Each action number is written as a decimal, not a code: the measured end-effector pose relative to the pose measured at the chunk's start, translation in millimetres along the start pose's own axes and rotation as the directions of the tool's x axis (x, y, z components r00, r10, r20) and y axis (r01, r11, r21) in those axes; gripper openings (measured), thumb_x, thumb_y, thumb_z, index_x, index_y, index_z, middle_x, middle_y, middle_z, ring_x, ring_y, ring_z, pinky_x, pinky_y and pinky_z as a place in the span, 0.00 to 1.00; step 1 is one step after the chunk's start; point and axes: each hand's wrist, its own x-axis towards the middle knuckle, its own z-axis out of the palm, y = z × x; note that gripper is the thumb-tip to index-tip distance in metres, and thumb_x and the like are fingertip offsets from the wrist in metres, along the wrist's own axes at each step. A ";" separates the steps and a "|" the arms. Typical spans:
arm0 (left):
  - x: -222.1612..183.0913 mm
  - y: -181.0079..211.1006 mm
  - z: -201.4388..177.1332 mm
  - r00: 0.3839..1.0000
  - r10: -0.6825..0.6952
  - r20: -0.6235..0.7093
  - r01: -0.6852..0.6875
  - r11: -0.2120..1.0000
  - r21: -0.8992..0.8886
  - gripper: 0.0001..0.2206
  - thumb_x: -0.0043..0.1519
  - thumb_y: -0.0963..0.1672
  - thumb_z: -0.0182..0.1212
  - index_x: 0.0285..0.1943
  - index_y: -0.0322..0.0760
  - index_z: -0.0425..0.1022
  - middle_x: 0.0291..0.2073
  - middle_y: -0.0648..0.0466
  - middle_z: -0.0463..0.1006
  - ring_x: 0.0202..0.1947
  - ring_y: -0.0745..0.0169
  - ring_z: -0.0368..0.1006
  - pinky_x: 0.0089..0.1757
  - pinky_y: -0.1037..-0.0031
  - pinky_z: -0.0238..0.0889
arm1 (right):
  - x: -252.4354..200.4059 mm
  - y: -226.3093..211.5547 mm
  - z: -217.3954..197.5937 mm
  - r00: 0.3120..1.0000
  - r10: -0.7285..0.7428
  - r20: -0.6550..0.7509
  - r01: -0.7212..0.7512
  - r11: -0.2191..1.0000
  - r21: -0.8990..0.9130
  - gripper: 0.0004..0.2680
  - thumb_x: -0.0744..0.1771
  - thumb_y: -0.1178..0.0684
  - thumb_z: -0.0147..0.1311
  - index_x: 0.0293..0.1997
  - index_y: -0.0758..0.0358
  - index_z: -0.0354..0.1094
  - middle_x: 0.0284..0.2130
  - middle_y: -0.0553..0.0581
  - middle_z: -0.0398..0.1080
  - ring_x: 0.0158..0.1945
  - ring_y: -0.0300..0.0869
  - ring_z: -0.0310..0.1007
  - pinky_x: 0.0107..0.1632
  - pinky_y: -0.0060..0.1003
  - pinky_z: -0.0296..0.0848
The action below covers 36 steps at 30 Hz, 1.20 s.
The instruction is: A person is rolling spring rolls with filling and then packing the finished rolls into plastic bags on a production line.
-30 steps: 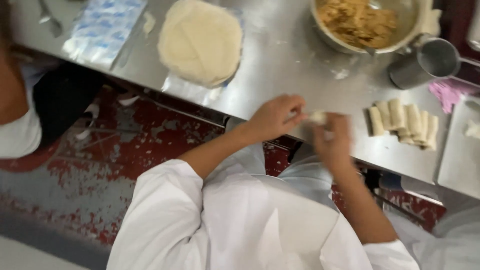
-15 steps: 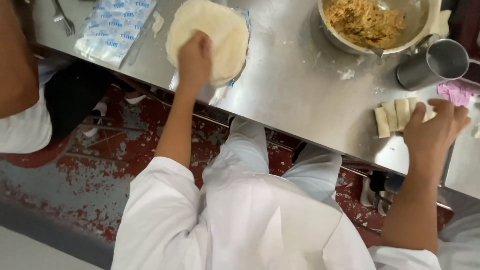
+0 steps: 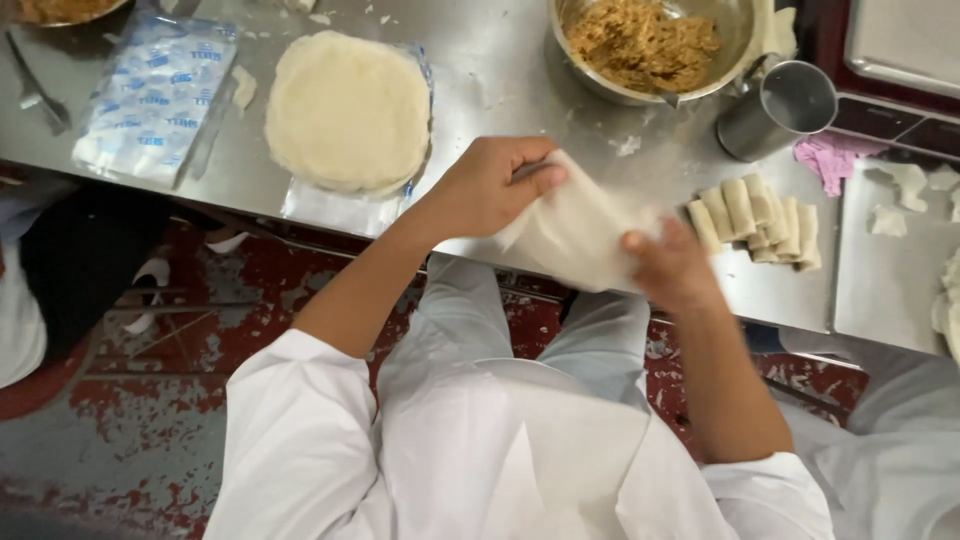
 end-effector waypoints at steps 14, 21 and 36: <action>4.1 -116.7 83.6 0.940 0.339 0.035 -0.339 0.941 0.001 0.15 0.56 0.35 0.49 0.49 0.39 0.76 0.44 0.48 0.74 0.50 0.47 0.69 0.54 0.57 0.63 | 16.8 -83.1 -145.3 0.684 -0.719 0.124 -0.257 -0.396 -0.881 0.18 0.69 0.50 0.70 0.62 0.65 0.69 0.52 0.67 0.69 0.53 0.60 0.68 0.55 0.58 0.65; -28.6 -137.6 149.3 0.906 0.386 0.172 -0.398 0.644 0.653 0.09 0.58 0.34 0.54 0.43 0.38 0.71 0.35 0.53 0.65 0.37 0.55 0.64 0.37 0.66 0.60 | 53.9 -50.6 -146.3 0.754 -0.648 -0.111 -0.427 -0.355 -0.832 0.21 0.70 0.46 0.62 0.67 0.69 0.64 0.60 0.72 0.68 0.65 0.63 0.63 0.63 0.71 0.52; -45.4 -129.6 147.3 0.792 0.611 -0.007 -0.398 0.525 0.752 0.13 0.59 0.37 0.59 0.52 0.39 0.72 0.38 0.50 0.66 0.38 0.49 0.65 0.33 0.66 0.59 | 109.7 47.9 -36.0 0.910 -0.356 0.211 0.180 -0.119 -0.977 0.18 0.72 0.49 0.45 0.69 0.68 0.64 0.66 0.71 0.63 0.71 0.62 0.57 0.71 0.55 0.56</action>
